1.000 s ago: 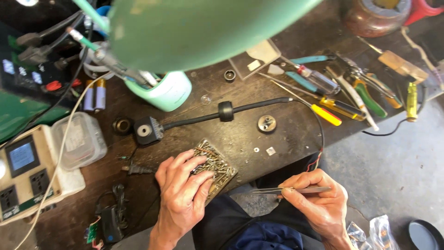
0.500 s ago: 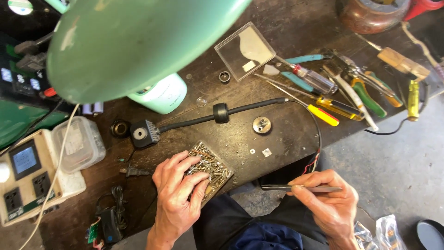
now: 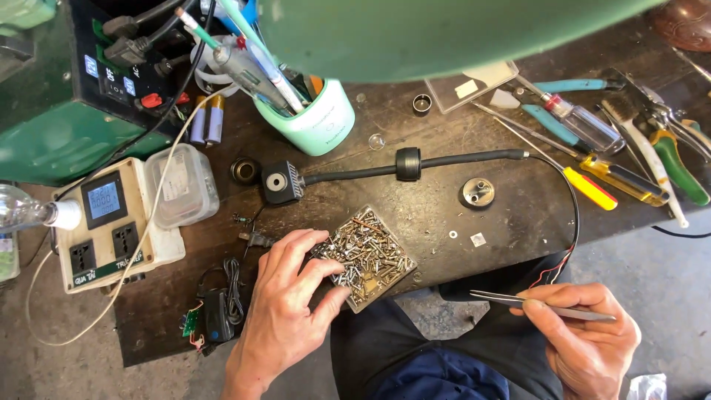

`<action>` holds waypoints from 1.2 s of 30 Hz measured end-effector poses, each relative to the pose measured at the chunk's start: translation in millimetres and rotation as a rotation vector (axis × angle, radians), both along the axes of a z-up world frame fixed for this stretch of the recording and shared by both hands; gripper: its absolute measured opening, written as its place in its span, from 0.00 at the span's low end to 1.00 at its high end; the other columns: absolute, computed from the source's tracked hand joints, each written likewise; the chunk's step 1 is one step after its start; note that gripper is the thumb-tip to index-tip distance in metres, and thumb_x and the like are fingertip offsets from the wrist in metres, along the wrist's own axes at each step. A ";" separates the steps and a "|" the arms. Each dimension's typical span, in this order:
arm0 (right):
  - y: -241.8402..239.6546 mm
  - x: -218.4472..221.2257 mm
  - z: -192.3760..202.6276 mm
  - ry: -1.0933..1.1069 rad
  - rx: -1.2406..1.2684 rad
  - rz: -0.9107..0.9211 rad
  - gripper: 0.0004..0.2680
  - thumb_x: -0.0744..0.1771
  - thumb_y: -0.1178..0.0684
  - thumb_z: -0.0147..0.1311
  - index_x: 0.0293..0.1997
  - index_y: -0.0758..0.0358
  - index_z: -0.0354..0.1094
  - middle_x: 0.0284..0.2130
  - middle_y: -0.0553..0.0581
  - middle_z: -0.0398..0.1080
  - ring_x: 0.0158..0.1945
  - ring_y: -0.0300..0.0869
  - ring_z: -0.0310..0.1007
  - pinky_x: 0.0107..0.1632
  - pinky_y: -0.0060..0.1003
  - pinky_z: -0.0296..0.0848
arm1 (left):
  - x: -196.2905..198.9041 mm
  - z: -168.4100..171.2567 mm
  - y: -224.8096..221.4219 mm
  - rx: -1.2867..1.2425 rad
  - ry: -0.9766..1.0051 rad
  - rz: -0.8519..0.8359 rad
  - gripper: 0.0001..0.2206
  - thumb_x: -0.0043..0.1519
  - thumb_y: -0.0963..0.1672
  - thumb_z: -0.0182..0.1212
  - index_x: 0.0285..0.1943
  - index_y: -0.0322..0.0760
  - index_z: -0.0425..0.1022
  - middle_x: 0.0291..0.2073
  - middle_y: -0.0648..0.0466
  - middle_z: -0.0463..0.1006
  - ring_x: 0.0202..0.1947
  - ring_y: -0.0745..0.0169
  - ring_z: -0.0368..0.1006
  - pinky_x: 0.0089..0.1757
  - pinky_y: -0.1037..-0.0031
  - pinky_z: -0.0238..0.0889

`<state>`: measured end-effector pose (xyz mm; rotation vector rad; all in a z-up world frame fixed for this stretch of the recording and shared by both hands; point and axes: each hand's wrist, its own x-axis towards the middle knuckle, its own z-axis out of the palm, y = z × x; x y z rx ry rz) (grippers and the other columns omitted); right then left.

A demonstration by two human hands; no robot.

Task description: Sorting through a tray of tiny electronic components or screws using tweezers on a repair bench.

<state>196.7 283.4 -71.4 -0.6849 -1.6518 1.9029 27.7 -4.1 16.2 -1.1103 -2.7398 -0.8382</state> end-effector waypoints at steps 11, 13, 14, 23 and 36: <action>-5.1 -0.6 5.0 -0.003 0.000 -0.021 0.08 0.61 0.67 0.60 0.35 0.67 0.64 0.33 0.70 0.74 0.29 0.49 0.79 0.41 0.33 0.82 | -18.9 4.6 18.4 -0.310 -0.204 -0.049 0.30 0.42 0.47 0.82 0.47 0.38 0.65 0.45 0.49 0.71 0.39 0.51 0.69 0.40 0.61 0.67; -2.8 2.1 0.8 0.010 -0.001 -0.013 0.08 0.61 0.67 0.60 0.36 0.67 0.64 0.34 0.70 0.74 0.30 0.49 0.79 0.42 0.33 0.82 | -21.8 5.2 20.2 -0.307 -0.198 -0.045 0.26 0.45 0.47 0.79 0.46 0.39 0.65 0.42 0.50 0.71 0.37 0.52 0.68 0.37 0.60 0.66; -2.0 4.1 -1.5 0.022 -0.005 -0.009 0.08 0.61 0.67 0.60 0.37 0.66 0.63 0.35 0.70 0.74 0.31 0.49 0.79 0.43 0.33 0.83 | -22.9 5.4 20.9 -0.305 -0.194 -0.044 0.23 0.48 0.46 0.75 0.44 0.40 0.64 0.40 0.51 0.70 0.35 0.52 0.68 0.35 0.59 0.66; -3.0 3.4 -0.1 -0.056 0.064 -0.034 0.08 0.62 0.68 0.59 0.36 0.69 0.61 0.35 0.71 0.74 0.28 0.49 0.78 0.40 0.32 0.81 | -28.7 13.8 13.9 -0.259 -0.211 -0.103 0.29 0.51 0.47 0.77 0.57 0.37 0.66 0.47 0.47 0.75 0.44 0.45 0.72 0.44 0.56 0.66; -29.8 -15.6 29.5 0.041 0.092 0.128 0.08 0.60 0.69 0.60 0.33 0.67 0.64 0.31 0.68 0.77 0.31 0.49 0.82 0.41 0.34 0.85 | -28.7 -1.4 19.3 -0.250 -0.120 -0.034 0.23 0.54 0.48 0.76 0.52 0.39 0.67 0.41 0.53 0.76 0.41 0.50 0.74 0.36 0.58 0.69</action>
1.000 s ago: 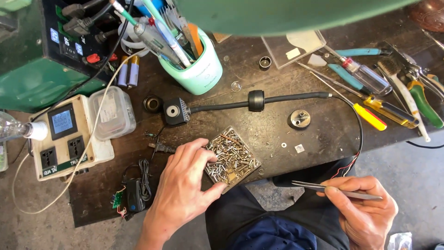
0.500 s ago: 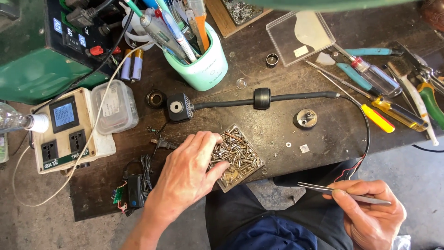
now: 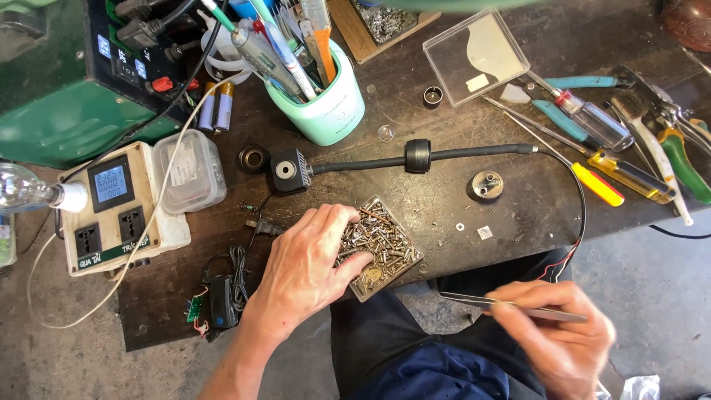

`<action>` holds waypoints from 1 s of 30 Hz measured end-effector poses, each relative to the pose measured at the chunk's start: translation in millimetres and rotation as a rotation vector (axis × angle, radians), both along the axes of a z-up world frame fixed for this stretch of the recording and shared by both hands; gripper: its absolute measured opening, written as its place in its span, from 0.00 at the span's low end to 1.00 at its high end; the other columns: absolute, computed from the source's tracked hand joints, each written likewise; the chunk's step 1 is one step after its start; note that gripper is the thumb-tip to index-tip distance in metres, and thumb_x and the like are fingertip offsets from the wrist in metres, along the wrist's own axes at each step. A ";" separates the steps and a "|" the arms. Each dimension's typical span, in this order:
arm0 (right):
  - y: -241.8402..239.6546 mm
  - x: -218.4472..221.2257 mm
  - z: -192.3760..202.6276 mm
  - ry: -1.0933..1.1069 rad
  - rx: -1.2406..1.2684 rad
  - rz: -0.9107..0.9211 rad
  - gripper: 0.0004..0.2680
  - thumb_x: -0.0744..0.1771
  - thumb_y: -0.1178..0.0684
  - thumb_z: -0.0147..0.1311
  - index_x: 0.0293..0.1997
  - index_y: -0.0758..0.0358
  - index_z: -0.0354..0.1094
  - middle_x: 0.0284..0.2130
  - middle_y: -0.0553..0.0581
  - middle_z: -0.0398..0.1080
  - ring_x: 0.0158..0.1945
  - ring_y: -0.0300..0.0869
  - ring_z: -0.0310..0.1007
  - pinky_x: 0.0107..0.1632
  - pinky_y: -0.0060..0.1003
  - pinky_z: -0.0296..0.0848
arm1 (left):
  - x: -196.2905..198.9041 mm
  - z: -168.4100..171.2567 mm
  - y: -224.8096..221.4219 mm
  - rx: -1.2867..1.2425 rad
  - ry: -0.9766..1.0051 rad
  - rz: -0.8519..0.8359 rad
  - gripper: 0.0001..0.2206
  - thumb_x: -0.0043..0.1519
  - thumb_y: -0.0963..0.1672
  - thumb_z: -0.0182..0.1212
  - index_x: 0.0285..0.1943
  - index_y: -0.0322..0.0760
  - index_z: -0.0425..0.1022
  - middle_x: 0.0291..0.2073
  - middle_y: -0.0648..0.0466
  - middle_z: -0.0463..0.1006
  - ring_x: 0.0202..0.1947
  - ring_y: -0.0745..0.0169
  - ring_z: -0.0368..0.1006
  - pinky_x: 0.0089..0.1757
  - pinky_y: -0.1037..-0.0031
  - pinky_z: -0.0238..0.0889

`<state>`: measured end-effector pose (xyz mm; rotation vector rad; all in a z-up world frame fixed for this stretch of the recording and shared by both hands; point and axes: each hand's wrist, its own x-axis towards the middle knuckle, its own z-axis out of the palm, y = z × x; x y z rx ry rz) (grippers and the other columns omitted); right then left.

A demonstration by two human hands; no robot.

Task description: Sorting through a tray of tiny electronic components or screws using tweezers on a repair bench.

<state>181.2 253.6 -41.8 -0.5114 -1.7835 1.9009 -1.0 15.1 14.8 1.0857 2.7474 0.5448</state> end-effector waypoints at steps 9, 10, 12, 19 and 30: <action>-44.8 -53.2 36.6 0.173 0.384 0.346 0.06 0.61 0.62 0.66 0.34 0.63 0.71 0.31 0.57 0.81 0.34 0.41 0.85 0.41 0.27 0.82 | 27.8 11.7 -14.2 0.300 0.112 0.069 0.07 0.66 0.38 0.56 0.51 0.29 0.74 0.52 0.39 0.74 0.50 0.42 0.72 0.51 0.59 0.68; -47.4 -57.1 38.3 0.184 0.438 0.377 0.06 0.62 0.61 0.65 0.33 0.63 0.70 0.31 0.56 0.81 0.33 0.40 0.84 0.40 0.27 0.81 | 33.1 11.8 -16.6 0.346 0.148 0.078 0.06 0.65 0.38 0.56 0.49 0.28 0.75 0.50 0.38 0.73 0.48 0.42 0.72 0.49 0.59 0.69; -51.1 -63.3 39.4 0.194 0.495 0.410 0.06 0.62 0.60 0.65 0.33 0.62 0.69 0.31 0.56 0.80 0.32 0.39 0.84 0.39 0.27 0.80 | 43.2 10.1 -20.5 0.395 0.185 0.089 0.05 0.65 0.37 0.56 0.47 0.27 0.75 0.49 0.37 0.72 0.47 0.42 0.71 0.47 0.60 0.71; -46.1 -79.9 37.9 0.193 0.604 0.428 0.05 0.63 0.61 0.65 0.35 0.64 0.71 0.35 0.58 0.80 0.37 0.40 0.83 0.45 0.30 0.81 | 70.6 -1.1 -23.6 0.378 0.230 0.165 0.09 0.66 0.41 0.56 0.51 0.27 0.76 0.48 0.39 0.71 0.41 0.45 0.68 0.42 0.62 0.69; -48.6 -74.7 43.2 0.139 0.626 0.352 0.05 0.63 0.60 0.65 0.34 0.63 0.71 0.34 0.57 0.80 0.35 0.38 0.83 0.44 0.27 0.80 | 92.8 -27.6 -12.9 0.103 0.348 0.221 0.26 0.67 0.55 0.57 0.63 0.30 0.69 0.53 0.40 0.69 0.47 0.41 0.69 0.45 0.55 0.65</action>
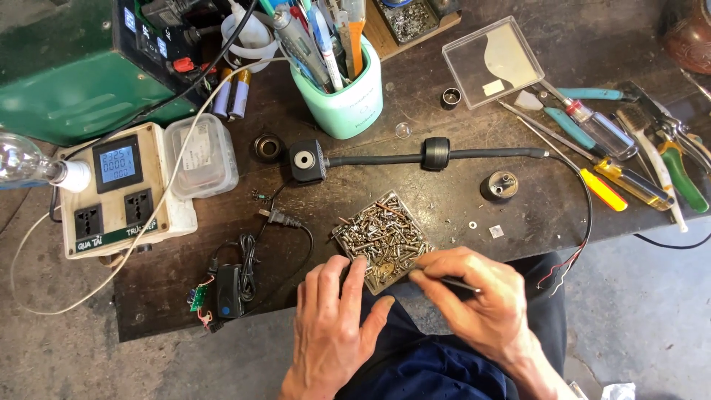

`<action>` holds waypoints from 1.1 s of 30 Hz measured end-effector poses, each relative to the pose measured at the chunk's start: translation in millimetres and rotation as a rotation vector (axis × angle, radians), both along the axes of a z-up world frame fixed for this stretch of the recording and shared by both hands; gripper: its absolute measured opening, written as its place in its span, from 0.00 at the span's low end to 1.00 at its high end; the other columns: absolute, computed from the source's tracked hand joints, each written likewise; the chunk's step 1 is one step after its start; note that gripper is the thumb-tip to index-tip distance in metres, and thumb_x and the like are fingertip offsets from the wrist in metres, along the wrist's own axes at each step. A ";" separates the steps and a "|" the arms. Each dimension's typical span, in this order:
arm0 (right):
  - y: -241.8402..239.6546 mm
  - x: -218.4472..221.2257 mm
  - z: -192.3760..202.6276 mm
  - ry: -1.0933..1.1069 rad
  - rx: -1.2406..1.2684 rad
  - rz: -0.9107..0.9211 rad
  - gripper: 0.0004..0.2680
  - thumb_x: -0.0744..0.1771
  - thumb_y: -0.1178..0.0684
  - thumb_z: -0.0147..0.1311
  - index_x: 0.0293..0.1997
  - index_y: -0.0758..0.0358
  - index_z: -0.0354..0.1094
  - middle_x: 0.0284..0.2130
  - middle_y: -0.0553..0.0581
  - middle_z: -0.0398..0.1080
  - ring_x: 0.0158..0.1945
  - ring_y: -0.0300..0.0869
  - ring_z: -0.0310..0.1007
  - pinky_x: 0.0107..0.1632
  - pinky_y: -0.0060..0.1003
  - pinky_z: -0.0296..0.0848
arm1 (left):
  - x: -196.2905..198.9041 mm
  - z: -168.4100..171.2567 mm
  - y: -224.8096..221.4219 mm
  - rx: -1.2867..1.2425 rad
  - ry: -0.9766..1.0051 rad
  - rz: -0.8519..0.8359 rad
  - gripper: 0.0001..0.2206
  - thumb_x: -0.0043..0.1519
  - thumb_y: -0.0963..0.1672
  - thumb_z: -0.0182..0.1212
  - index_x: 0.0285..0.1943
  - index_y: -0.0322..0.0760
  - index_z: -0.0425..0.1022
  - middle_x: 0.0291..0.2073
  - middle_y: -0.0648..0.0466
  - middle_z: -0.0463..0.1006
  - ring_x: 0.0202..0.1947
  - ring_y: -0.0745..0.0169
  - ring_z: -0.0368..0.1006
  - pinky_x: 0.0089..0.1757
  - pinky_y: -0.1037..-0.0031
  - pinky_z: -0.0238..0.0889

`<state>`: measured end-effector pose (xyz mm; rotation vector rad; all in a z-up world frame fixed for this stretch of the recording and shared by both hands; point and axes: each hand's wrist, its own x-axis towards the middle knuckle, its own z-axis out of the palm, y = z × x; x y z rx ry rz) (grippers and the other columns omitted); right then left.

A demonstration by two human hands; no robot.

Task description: Sorting through a tray of tiny electronic components or screws using tweezers on a repair bench.

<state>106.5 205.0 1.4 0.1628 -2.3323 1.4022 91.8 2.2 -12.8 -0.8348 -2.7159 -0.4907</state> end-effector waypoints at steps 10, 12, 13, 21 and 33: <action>-4.1 -4.0 -7.5 0.044 -0.004 0.074 0.04 0.64 0.62 0.63 0.35 0.63 0.71 0.35 0.58 0.80 0.36 0.40 0.83 0.44 0.30 0.80 | 0.9 4.5 8.6 0.169 0.032 -0.044 0.11 0.68 0.46 0.57 0.51 0.34 0.78 0.47 0.41 0.70 0.42 0.44 0.70 0.44 0.59 0.69; 1.9 -1.1 -6.6 0.036 0.011 0.034 0.04 0.63 0.62 0.64 0.33 0.63 0.71 0.33 0.57 0.80 0.34 0.38 0.82 0.42 0.28 0.79 | 2.4 0.7 8.8 0.198 0.021 -0.072 0.09 0.68 0.45 0.57 0.49 0.35 0.79 0.47 0.40 0.70 0.42 0.43 0.70 0.44 0.58 0.70; 5.1 0.2 -5.4 0.024 0.016 0.006 0.04 0.63 0.62 0.64 0.33 0.63 0.71 0.32 0.57 0.79 0.33 0.38 0.81 0.41 0.28 0.79 | 3.0 -0.8 9.1 0.209 0.019 -0.073 0.09 0.68 0.44 0.58 0.49 0.34 0.79 0.47 0.40 0.70 0.41 0.43 0.70 0.43 0.59 0.70; 7.1 4.1 4.7 0.015 0.044 -0.051 0.05 0.63 0.61 0.63 0.31 0.62 0.69 0.30 0.57 0.79 0.30 0.38 0.80 0.38 0.27 0.77 | 3.8 -7.3 9.1 0.173 0.083 0.130 0.22 0.65 0.53 0.61 0.56 0.31 0.75 0.49 0.42 0.68 0.44 0.44 0.69 0.47 0.60 0.69; -10.5 -3.9 -8.9 0.117 0.053 0.161 0.03 0.65 0.61 0.61 0.38 0.66 0.71 0.37 0.59 0.79 0.37 0.45 0.82 0.45 0.35 0.79 | 0.5 -13.2 5.1 0.162 0.038 0.088 0.22 0.64 0.51 0.65 0.60 0.33 0.73 0.50 0.41 0.66 0.43 0.47 0.67 0.46 0.62 0.69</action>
